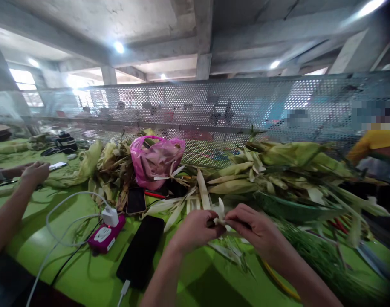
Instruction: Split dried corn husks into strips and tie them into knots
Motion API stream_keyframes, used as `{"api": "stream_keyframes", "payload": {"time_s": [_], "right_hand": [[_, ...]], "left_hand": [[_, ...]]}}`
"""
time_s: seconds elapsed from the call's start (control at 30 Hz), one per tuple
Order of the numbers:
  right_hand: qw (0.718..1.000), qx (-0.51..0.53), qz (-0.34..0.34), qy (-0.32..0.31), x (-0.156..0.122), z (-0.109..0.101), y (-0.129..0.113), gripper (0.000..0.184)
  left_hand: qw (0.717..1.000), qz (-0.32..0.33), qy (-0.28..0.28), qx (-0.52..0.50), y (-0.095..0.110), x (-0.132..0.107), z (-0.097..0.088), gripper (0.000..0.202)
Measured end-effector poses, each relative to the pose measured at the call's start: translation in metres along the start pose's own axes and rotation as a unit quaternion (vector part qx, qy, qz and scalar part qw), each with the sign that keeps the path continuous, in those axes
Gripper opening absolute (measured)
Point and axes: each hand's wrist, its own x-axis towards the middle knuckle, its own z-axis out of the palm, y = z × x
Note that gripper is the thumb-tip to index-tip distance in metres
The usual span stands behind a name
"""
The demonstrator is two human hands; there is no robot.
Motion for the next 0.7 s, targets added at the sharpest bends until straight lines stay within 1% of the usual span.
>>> {"api": "stream_keyframes", "payload": {"time_s": [0.13, 0.2, 0.3, 0.47, 0.57, 0.63, 0.7], "right_hand": [[1.0, 0.009, -0.009, -0.023, -0.001, -0.001, 0.0, 0.025], [1.0, 0.01, -0.01, -0.024, -0.001, 0.001, 0.002, 0.024], [1.0, 0.011, -0.008, -0.007, 0.001, 0.003, 0.004, 0.019], [0.999, 0.024, -0.002, 0.036, 0.001, 0.006, 0.0, 0.017], [0.995, 0.058, 0.057, 0.055, 0.0, 0.008, -0.003, 0.022], [0.988, 0.109, 0.101, 0.043, 0.001, 0.01, -0.003, 0.03], [0.978, 0.169, 0.124, 0.02, 0.002, 0.013, -0.001, 0.035]], "left_hand": [[1.0, -0.001, -0.019, 0.007, -0.006, -0.001, -0.001, 0.023], [0.999, -0.008, -0.034, -0.001, -0.009, -0.002, -0.001, 0.023], [0.999, -0.012, -0.047, -0.021, -0.011, -0.002, -0.001, 0.023], [0.994, -0.035, -0.046, -0.089, -0.009, -0.002, -0.001, 0.023], [0.987, -0.021, -0.042, -0.154, -0.005, -0.002, -0.003, 0.02], [0.979, -0.003, -0.045, -0.198, -0.002, -0.003, -0.003, 0.019], [0.975, 0.003, -0.046, -0.219, 0.0, -0.003, -0.002, 0.018]]}}
